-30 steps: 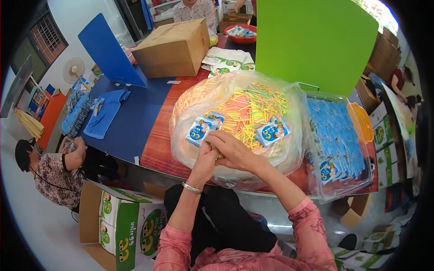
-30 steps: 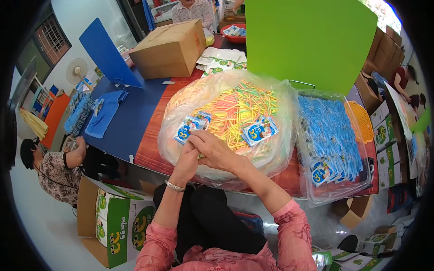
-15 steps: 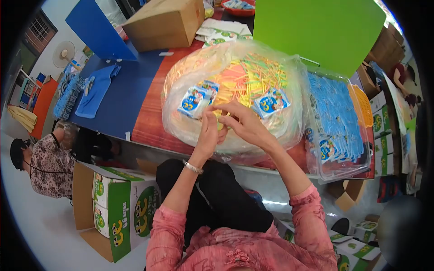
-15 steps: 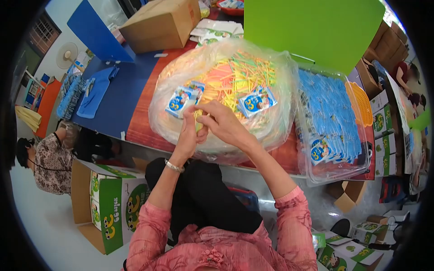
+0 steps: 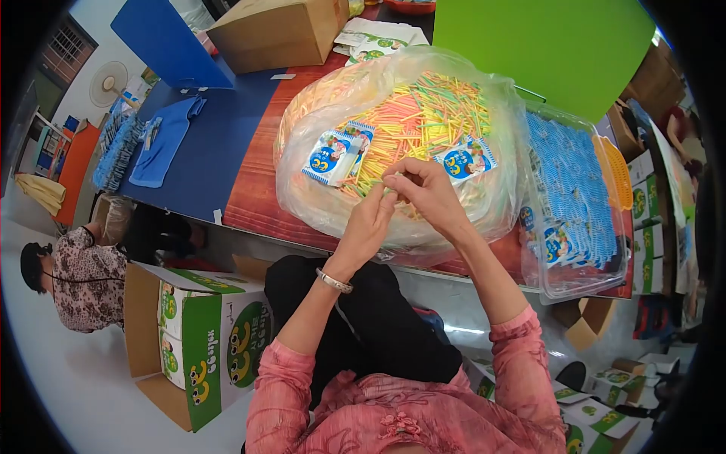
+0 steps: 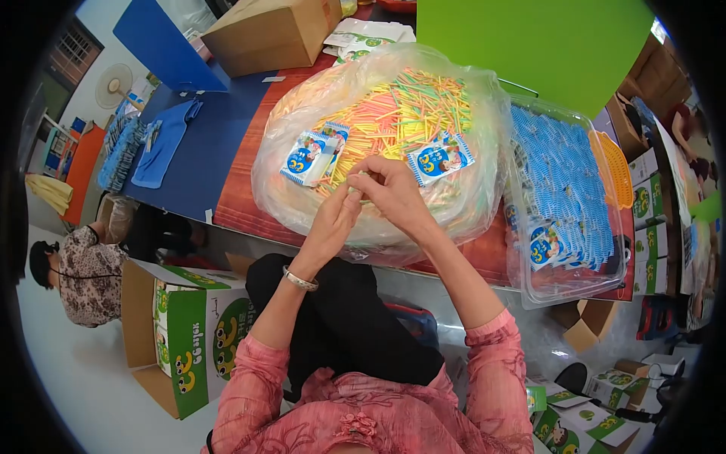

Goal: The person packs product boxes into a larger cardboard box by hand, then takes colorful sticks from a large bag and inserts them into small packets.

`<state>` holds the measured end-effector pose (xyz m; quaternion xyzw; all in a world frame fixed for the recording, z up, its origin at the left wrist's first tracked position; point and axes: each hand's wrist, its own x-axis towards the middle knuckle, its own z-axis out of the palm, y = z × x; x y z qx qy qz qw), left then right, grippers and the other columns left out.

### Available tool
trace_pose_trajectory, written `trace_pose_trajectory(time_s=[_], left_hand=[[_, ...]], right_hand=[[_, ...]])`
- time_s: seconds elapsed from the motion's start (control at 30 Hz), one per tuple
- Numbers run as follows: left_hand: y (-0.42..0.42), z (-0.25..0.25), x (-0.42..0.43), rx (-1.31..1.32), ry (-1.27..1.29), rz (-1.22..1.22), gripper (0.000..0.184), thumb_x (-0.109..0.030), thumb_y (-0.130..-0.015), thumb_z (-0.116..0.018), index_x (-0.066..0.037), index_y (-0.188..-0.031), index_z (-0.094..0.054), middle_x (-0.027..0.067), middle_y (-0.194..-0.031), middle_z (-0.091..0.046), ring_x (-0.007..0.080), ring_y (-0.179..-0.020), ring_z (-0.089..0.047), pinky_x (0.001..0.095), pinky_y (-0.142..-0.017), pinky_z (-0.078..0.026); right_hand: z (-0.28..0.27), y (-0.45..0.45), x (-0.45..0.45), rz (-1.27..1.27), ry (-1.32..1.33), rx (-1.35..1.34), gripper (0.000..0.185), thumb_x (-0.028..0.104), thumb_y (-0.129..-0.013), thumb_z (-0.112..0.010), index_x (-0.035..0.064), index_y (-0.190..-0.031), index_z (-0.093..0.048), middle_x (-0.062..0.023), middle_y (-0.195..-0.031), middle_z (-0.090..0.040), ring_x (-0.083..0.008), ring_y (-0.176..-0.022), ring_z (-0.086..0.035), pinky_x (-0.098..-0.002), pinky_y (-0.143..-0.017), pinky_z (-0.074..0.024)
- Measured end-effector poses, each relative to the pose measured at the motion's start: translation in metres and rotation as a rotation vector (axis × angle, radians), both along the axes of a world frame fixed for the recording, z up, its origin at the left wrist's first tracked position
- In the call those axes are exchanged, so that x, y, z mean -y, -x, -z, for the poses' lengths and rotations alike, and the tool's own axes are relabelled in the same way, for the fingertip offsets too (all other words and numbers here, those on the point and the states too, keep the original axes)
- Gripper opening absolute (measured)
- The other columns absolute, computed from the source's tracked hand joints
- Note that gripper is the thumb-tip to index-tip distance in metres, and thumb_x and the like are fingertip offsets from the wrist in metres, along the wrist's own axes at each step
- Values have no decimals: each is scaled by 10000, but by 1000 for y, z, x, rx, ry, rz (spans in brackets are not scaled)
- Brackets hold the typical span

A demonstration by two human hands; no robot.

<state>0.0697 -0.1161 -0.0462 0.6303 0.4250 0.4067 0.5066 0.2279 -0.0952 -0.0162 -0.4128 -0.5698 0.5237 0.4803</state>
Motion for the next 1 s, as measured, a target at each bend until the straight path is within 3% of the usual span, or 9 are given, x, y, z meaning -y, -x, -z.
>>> trace_pose_trajectory(time_s=[0.13,0.23,0.33,0.4,0.5,0.6,0.8,1.0], left_hand=[[4,0,-2,-8,1,-8,368,-359,-1092,-402,-38,-1059,-578,-46,-761,-462,38,-655,-399,220,-545,-329],[13,-9,-6,-63,24,49,346,-315,-1084,-434,-28,-1098,-627,10,-742,-509,106,-649,-468,273,-577,-387],[33,4,-39,-318,-672,-212,269,-239,-1032,-532,-18,-1101,-671,113,-800,-580,228,-746,-554,375,-698,-450],[54,-3,-55,-613,-537,-411,214,-177,-948,-628,-9,-1064,-691,187,-930,-621,328,-909,-573,451,-840,-443],[72,2,-77,-964,-546,-593,254,-195,-880,-710,-6,-1049,-705,196,-1023,-640,332,-972,-582,441,-857,-449],[77,14,-88,-900,-506,-601,352,-223,-824,-761,20,-1068,-690,194,-1057,-602,363,-1034,-523,438,-894,-428],[83,19,-107,-704,-327,-659,306,-215,-789,-789,10,-991,-739,184,-954,-680,321,-861,-648,415,-770,-495],[76,15,-97,-752,-526,-718,221,-185,-840,-748,-13,-978,-750,155,-965,-718,328,-829,-669,393,-761,-511]], right_hand=[[-7,4,2,-21,60,-56,134,123,-931,-655,-4,-935,-697,5,-787,-642,-46,-689,-548,-226,-606,-446],[-2,1,-3,-26,37,-50,135,123,-928,-658,-5,-950,-695,-13,-818,-653,-65,-706,-560,-238,-624,-455],[5,-3,-10,153,-186,152,112,100,-909,-659,-8,-928,-681,-64,-821,-646,-146,-731,-593,-276,-635,-468],[5,-6,-11,215,-366,356,90,78,-892,-656,-10,-909,-659,-107,-839,-621,-226,-767,-610,-322,-649,-478],[6,-7,-11,150,-546,586,80,51,-871,-649,-11,-904,-610,-158,-894,-567,-338,-837,-606,-406,-687,-487],[19,-1,-10,113,-602,638,102,38,-867,-643,-5,-925,-571,-170,-930,-528,-383,-872,-590,-460,-724,-482],[23,-1,-9,119,-618,619,102,25,-873,-636,-1,-937,-562,-168,-933,-515,-383,-869,-588,-467,-731,-481],[22,-1,-7,120,-609,612,99,25,-876,-637,-1,-940,-566,-167,-934,-511,-380,-866,-588,-464,-731,-483]])
